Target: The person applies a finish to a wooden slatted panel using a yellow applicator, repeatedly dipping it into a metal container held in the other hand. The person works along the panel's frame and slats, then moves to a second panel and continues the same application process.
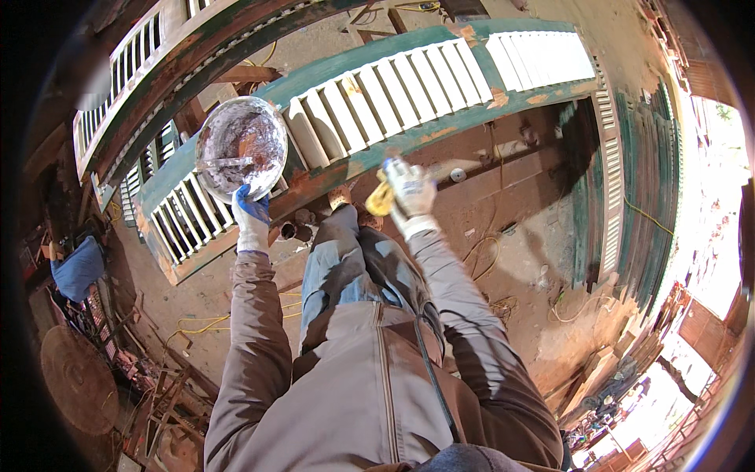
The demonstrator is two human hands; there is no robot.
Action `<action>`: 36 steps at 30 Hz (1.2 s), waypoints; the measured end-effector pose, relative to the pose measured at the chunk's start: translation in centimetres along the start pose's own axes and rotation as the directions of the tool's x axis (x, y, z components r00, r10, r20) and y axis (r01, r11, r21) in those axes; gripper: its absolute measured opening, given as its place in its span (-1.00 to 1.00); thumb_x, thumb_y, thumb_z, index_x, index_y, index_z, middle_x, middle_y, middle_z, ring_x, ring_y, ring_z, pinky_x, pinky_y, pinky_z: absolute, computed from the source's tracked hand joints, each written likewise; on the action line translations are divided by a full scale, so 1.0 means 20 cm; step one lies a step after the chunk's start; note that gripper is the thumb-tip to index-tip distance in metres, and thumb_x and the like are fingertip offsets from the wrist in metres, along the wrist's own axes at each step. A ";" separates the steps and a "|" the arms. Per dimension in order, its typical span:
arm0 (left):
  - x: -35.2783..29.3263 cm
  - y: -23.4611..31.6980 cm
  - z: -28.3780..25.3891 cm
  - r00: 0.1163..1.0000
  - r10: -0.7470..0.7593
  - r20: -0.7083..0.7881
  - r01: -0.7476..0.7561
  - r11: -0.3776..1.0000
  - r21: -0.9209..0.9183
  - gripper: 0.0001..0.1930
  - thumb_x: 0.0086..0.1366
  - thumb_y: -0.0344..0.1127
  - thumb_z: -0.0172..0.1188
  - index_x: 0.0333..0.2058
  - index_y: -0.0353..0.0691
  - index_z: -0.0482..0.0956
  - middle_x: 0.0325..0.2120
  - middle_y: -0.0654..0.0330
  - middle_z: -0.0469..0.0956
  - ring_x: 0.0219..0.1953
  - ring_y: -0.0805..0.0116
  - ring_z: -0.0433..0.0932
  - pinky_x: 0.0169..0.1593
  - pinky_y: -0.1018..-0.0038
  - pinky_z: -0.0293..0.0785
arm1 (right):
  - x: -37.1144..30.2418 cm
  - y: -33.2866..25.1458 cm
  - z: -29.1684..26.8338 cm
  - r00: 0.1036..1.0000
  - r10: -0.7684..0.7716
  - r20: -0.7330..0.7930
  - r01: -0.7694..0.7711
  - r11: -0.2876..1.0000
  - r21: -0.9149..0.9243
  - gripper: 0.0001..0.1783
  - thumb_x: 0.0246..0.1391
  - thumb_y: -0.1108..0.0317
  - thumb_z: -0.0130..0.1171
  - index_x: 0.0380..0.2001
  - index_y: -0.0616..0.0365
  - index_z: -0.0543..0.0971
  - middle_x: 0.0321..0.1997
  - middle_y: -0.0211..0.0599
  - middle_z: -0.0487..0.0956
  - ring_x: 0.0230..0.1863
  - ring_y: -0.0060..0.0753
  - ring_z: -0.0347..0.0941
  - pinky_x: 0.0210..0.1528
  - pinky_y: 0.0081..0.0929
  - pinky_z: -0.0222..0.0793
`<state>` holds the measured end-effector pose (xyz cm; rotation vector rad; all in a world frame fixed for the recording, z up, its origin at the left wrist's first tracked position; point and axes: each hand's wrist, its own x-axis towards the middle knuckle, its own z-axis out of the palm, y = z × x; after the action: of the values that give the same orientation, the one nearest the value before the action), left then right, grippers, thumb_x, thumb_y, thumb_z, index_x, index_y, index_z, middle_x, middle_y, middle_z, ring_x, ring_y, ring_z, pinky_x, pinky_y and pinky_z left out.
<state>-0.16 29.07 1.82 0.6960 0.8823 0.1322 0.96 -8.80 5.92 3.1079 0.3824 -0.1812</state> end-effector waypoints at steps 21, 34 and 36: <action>0.05 -0.01 -0.11 0.987 -0.091 0.130 0.093 0.996 -0.014 -0.67 0.31 -0.28 0.09 -0.02 -0.32 0.54 -0.04 0.05 0.63 0.00 0.13 0.63 0.07 0.27 0.60 | 0.17 0.30 -0.02 0.908 0.369 -0.201 -0.323 0.919 0.226 -0.74 0.24 0.23 0.10 -0.13 0.07 0.66 -0.24 -0.25 0.67 -0.24 -0.25 0.61 -0.14 -0.36 0.55; -0.01 0.03 -0.07 0.995 -0.088 -0.043 0.092 0.991 0.094 -0.67 0.39 -0.14 0.06 -0.01 -0.22 0.54 -0.07 0.10 0.64 -0.07 0.13 0.66 0.02 0.21 0.63 | 0.04 0.37 -0.10 0.824 0.486 0.291 -0.251 -0.146 0.957 -0.64 0.28 0.40 0.24 0.10 0.29 0.57 -0.02 -0.30 0.67 -0.05 -0.54 0.58 0.00 -0.53 0.51; 0.01 0.00 -0.06 0.995 -0.001 -0.104 0.013 0.994 0.108 -0.67 0.40 -0.14 0.06 -0.01 -0.21 0.54 -0.07 0.11 0.64 -0.08 0.14 0.65 0.01 0.23 0.62 | 0.09 0.53 -0.12 0.819 0.522 0.238 -0.149 -0.207 0.967 -0.63 0.29 0.42 0.24 0.12 0.29 0.55 0.01 -0.34 0.65 -0.05 -0.53 0.57 -0.01 -0.53 0.51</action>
<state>-0.90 29.87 1.17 0.7931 0.9975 0.1155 5.51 -18.62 7.93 4.4638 -1.6160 0.0232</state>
